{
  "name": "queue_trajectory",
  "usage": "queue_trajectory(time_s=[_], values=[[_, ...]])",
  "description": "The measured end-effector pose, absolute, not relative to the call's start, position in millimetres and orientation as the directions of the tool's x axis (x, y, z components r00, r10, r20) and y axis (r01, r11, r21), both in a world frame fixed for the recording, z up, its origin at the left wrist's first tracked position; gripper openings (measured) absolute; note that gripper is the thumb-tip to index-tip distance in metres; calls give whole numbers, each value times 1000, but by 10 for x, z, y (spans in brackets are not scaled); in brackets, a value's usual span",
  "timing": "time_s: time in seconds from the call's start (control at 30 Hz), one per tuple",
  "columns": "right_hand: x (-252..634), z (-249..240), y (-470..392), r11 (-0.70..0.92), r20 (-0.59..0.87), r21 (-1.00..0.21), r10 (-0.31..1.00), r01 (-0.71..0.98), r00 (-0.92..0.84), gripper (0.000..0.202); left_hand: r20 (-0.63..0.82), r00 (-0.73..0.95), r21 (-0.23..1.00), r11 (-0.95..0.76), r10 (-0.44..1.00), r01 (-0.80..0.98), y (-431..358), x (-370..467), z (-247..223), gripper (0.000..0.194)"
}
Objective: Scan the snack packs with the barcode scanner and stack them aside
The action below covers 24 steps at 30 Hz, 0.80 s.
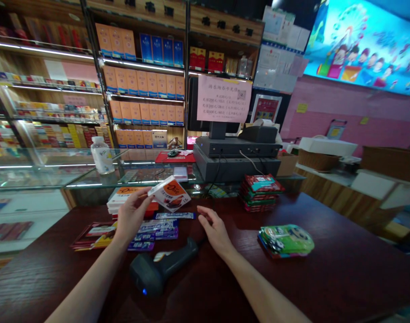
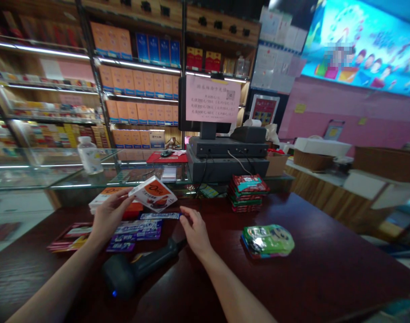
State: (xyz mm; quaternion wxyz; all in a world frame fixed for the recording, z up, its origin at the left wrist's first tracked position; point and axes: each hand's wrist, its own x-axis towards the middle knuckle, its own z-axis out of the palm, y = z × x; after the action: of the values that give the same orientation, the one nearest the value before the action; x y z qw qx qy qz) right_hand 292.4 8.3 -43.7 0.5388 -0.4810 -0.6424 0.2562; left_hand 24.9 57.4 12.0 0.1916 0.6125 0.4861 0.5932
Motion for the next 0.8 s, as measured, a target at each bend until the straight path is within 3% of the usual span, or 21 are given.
queue_trajectory(time_s=[0.27,0.5,0.67,0.8], values=[[2981,-515,204,342,363,-918,928,199,79,45,372,-325,928,-346,869,136,608,270,117,47],[2985,-520,204,358,372,-909,928,212,25,56,145,-231,939,-207,962,-275,638,345,71,37],[2987,-481,183,361,366,-903,930,232,-19,60,39,-142,930,-88,989,-356,605,394,98,31],[2976,-417,143,375,370,-899,927,227,-63,62,34,-141,939,-80,989,-334,604,407,80,33]])
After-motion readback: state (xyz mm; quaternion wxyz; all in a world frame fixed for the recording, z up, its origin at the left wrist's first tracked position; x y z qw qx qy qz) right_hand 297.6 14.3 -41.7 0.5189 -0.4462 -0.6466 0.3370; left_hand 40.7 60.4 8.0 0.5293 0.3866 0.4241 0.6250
